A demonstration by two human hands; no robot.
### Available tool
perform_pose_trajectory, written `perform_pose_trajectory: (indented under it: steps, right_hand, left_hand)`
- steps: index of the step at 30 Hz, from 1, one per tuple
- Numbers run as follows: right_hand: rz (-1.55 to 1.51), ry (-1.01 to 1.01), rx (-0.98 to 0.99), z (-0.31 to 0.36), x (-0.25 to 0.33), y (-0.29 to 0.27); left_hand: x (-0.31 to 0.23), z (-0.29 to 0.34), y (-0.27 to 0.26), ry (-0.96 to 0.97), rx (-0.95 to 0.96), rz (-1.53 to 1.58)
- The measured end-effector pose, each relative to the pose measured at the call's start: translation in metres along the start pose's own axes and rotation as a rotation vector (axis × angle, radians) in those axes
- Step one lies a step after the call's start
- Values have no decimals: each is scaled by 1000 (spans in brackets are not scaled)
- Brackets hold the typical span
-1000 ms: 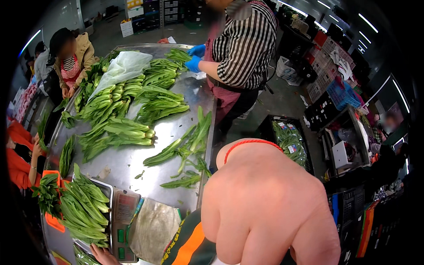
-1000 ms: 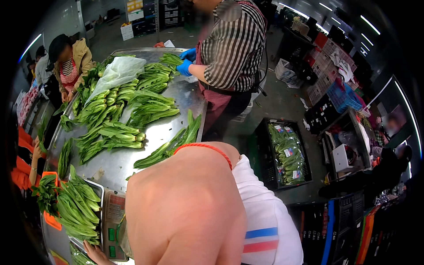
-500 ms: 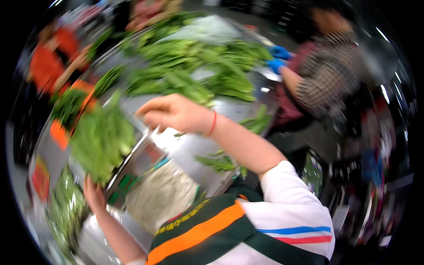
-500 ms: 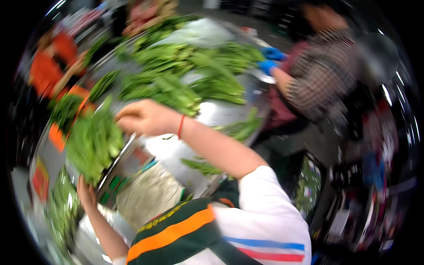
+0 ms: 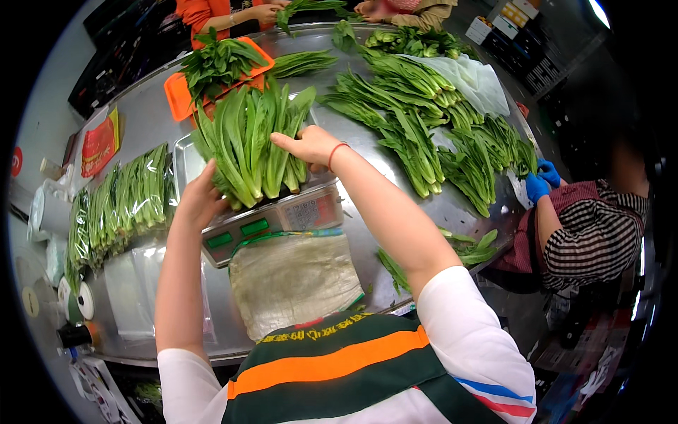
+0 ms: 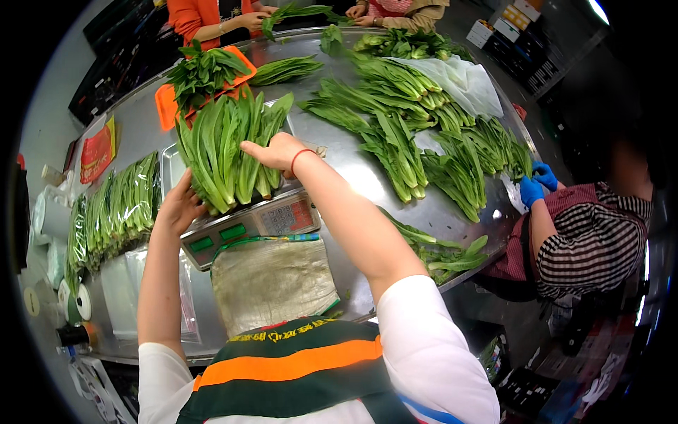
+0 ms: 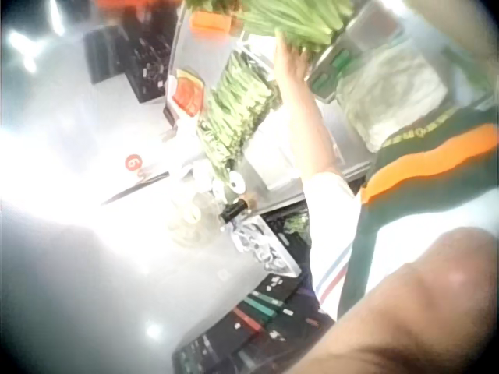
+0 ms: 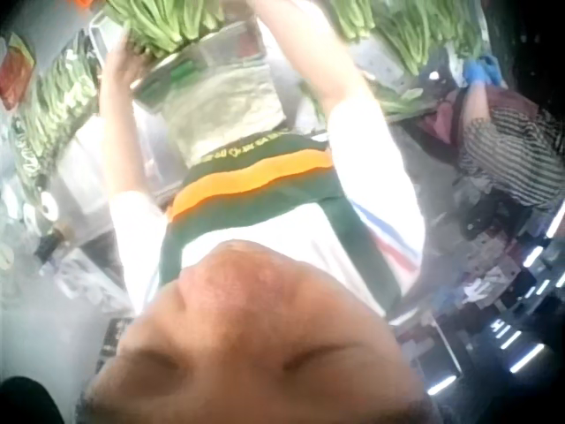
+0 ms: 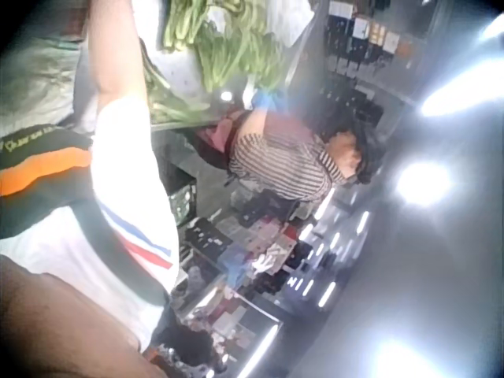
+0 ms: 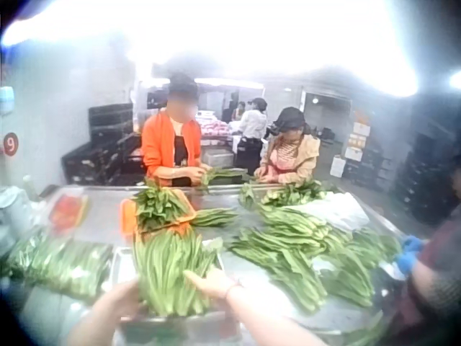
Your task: The person selects bunches of leafy green vegetables from a metal table, trims the stems by hand, and places them onto a digital scale. The person then wraps the weighed vegetables in clear plastic bags and sets them aside.
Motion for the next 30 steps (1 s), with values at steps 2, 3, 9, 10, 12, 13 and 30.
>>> perform_pose_trajectory:
  steps: [2, 3, 9, 10, 12, 13, 30]
  right_hand:
    - [21, -53, 4, -9, 6, 9]
    - [32, -84, 13, -6, 12, 14]
    - [-550, -490, 346, 33, -7, 31]
    - [-540, -562, 325, 53, -14, 32]
    - [-482, -729, 303, 89, -36, 44]
    - [-434, -820, 303, 105, -49, 55]
    - [-435, -655, 419, 105, -124, 144]
  left_hand:
    - [-1, -8, 19, -16, 65, -22]
    - [0, -7, 27, 9, 55, 34]
    - [34, 27, 59, 197, 151, 188]
    - [44, 40, 55, 326, 209, 142]
    - [65, 82, 42, 523, 295, -106]
    - [77, 106, 32, 583, 323, -307]
    - [139, 153, 23, 269, 319, -461]
Point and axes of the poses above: each hand's wrist, its own z-axis away from the middle knuckle, its own y-axis out of the palm, x = y × z, the point moved 2 cm from there along -z, towards the middle knuckle, and after that the axes turned 14 degrees about y, right-handed, at the moved point
